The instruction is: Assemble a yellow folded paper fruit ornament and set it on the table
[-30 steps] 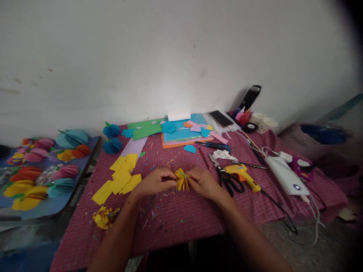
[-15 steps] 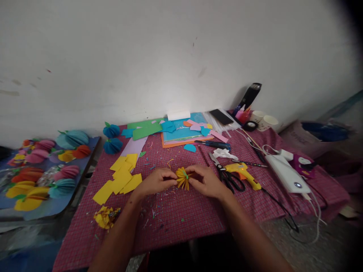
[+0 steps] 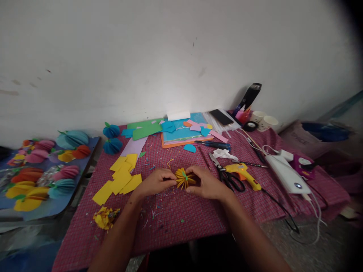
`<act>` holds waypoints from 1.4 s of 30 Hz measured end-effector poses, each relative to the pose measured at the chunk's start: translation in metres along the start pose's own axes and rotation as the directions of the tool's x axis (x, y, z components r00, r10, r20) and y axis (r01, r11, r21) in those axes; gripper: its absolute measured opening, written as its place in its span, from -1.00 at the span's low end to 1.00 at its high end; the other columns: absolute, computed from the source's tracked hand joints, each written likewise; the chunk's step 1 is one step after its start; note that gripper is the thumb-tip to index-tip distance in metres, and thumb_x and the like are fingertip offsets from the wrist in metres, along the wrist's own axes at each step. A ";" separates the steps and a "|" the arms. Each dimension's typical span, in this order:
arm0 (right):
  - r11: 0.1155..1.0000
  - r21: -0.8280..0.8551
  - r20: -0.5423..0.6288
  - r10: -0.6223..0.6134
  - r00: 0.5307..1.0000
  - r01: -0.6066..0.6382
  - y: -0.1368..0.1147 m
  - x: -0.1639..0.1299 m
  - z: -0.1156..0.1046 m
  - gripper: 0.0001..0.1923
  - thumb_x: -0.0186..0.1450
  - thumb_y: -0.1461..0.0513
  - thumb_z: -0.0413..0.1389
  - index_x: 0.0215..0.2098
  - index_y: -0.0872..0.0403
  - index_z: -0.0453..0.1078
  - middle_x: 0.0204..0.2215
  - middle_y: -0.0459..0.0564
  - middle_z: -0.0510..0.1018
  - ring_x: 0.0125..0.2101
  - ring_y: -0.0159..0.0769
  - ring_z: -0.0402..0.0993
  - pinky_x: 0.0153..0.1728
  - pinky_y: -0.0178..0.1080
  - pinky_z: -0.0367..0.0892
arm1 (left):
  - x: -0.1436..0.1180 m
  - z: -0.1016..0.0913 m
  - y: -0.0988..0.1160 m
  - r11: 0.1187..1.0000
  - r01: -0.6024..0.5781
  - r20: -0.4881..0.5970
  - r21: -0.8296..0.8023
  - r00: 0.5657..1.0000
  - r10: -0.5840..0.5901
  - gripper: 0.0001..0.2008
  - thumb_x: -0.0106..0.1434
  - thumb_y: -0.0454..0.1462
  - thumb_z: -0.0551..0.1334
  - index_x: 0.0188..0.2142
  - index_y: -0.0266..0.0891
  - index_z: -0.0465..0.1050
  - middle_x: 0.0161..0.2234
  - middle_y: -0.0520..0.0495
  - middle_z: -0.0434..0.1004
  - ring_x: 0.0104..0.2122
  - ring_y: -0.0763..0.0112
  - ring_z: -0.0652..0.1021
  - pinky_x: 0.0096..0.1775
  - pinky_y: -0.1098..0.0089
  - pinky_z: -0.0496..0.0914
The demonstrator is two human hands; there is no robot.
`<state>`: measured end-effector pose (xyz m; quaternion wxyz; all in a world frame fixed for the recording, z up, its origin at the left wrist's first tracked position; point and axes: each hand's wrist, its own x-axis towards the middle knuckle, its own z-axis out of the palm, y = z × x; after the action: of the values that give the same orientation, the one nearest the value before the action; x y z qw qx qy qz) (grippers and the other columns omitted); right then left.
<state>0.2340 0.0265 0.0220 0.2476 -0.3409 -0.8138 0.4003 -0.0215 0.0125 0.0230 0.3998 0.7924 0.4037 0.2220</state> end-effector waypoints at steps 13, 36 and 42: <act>0.973 -0.218 -0.074 -0.099 0.992 0.081 0.005 0.008 0.012 -0.88 0.24 0.32 0.14 -0.23 0.06 0.42 -0.34 -0.03 0.53 -0.33 -0.29 0.41 -0.29 -0.27 0.26 | 0.001 0.000 0.001 0.999 0.011 -0.012 0.049 1.000 -0.011 -0.78 0.34 -0.22 0.18 -0.36 -0.24 0.56 -0.43 0.02 0.52 -0.39 0.47 0.47 -0.29 0.48 0.29; 0.926 -0.374 -0.041 -0.062 0.997 0.042 0.015 0.013 0.017 -0.89 0.28 0.35 0.08 -0.36 0.07 0.43 -0.40 -0.05 0.55 -0.34 -0.30 0.41 -0.28 -0.29 0.17 | 0.001 0.001 -0.001 0.998 -0.003 -0.046 0.063 0.999 0.006 -0.79 0.35 -0.22 0.18 -0.33 -0.24 0.55 -0.40 0.00 0.54 -0.37 0.46 0.50 -0.26 0.47 0.31; 0.940 -0.341 -0.077 -0.012 0.997 -0.015 0.015 0.012 0.019 -0.87 0.21 0.39 0.12 -0.31 0.08 0.43 -0.36 -0.05 0.56 -0.33 -0.30 0.42 -0.30 -0.31 0.16 | 0.002 0.001 0.000 0.998 -0.002 -0.040 0.065 0.999 0.004 -0.81 0.34 -0.25 0.19 -0.32 -0.23 0.56 -0.38 0.01 0.56 -0.35 0.46 0.51 -0.25 0.47 0.31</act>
<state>0.2186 0.0329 0.0010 0.2162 -0.3945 -0.8603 0.2398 -0.0197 0.0138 0.0221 0.3653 0.8009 0.4175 0.2254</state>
